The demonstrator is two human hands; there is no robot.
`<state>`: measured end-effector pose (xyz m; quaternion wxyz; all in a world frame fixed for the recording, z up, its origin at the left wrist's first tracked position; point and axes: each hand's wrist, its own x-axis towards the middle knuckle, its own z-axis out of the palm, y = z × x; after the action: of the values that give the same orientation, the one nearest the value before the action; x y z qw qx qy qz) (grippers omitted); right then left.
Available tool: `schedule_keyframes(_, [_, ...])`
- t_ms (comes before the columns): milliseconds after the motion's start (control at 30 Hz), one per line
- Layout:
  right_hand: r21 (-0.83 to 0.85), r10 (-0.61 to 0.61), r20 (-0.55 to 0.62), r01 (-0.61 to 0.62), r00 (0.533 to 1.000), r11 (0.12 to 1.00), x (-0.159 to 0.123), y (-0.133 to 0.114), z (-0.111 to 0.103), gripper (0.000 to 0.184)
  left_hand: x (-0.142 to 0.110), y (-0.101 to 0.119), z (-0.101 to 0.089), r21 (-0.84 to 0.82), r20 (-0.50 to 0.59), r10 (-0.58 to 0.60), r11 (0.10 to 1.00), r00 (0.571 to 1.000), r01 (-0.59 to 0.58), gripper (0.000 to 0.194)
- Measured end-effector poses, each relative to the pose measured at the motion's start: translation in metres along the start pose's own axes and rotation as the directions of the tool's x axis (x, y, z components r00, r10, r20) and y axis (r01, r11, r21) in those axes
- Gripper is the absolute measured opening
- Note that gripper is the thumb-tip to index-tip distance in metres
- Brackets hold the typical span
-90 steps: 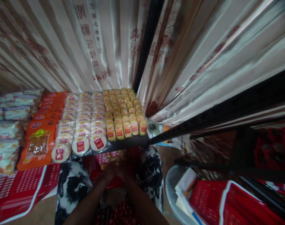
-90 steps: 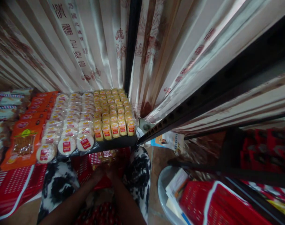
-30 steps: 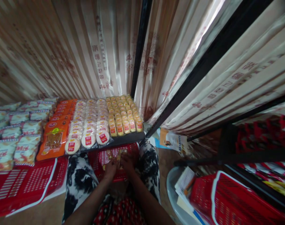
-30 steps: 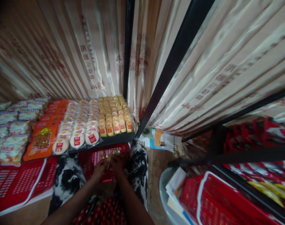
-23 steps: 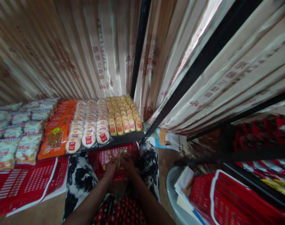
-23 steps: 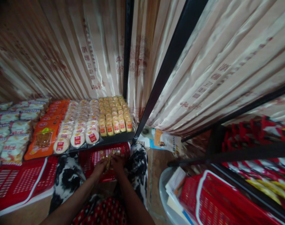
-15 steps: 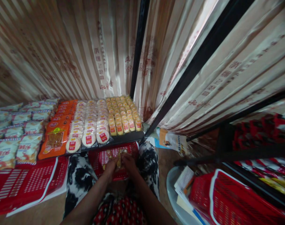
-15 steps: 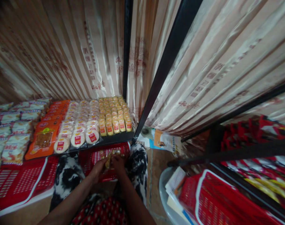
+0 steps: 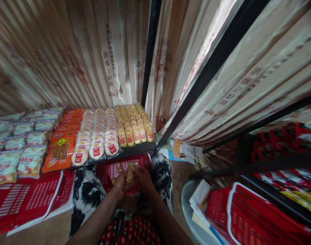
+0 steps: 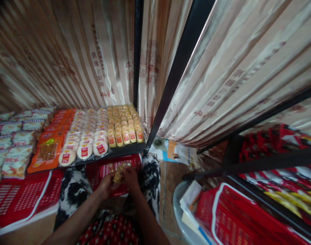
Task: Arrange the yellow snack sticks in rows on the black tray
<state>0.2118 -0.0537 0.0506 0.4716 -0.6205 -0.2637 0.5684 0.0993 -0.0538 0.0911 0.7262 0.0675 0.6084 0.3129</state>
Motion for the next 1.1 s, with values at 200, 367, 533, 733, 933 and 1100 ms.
schedule_keyframes(200, [-0.002,-0.031,-0.012,0.031,0.999,1.000,-0.009,-0.005,0.000,0.035,-0.006,0.002,0.002,-0.125,0.081,-0.091,0.987,0.993,0.101,0.017])
schedule_keyframes(367, [-0.007,-0.059,0.003,0.059,0.998,0.998,-0.015,-0.011,0.000,0.035,-0.003,-0.002,0.002,-0.179,0.098,-0.128,0.973,0.987,0.144,0.022])
schedule_keyframes(533, [-0.021,-0.077,0.009,0.077,0.997,0.997,-0.020,-0.018,0.000,0.034,-0.003,-0.004,0.004,-0.220,0.111,-0.123,0.965,0.986,0.146,0.026])
schedule_keyframes(733, [-0.099,-0.138,0.006,0.138,0.990,0.985,-0.023,-0.023,-0.003,0.026,-0.010,-0.004,0.008,-0.266,0.134,-0.127,0.951,0.983,0.160,0.022])
schedule_keyframes(933, [-0.213,-0.214,0.037,0.217,0.976,0.953,-0.025,-0.020,-0.004,0.025,-0.003,-0.012,0.006,-0.256,0.087,-0.092,0.960,0.992,0.111,0.021])
schedule_keyframes(1100, [-0.390,-0.293,0.083,0.302,0.952,0.870,-0.028,-0.022,-0.005,0.024,0.004,-0.018,0.004,-0.241,0.054,-0.037,0.969,0.998,0.048,0.019])
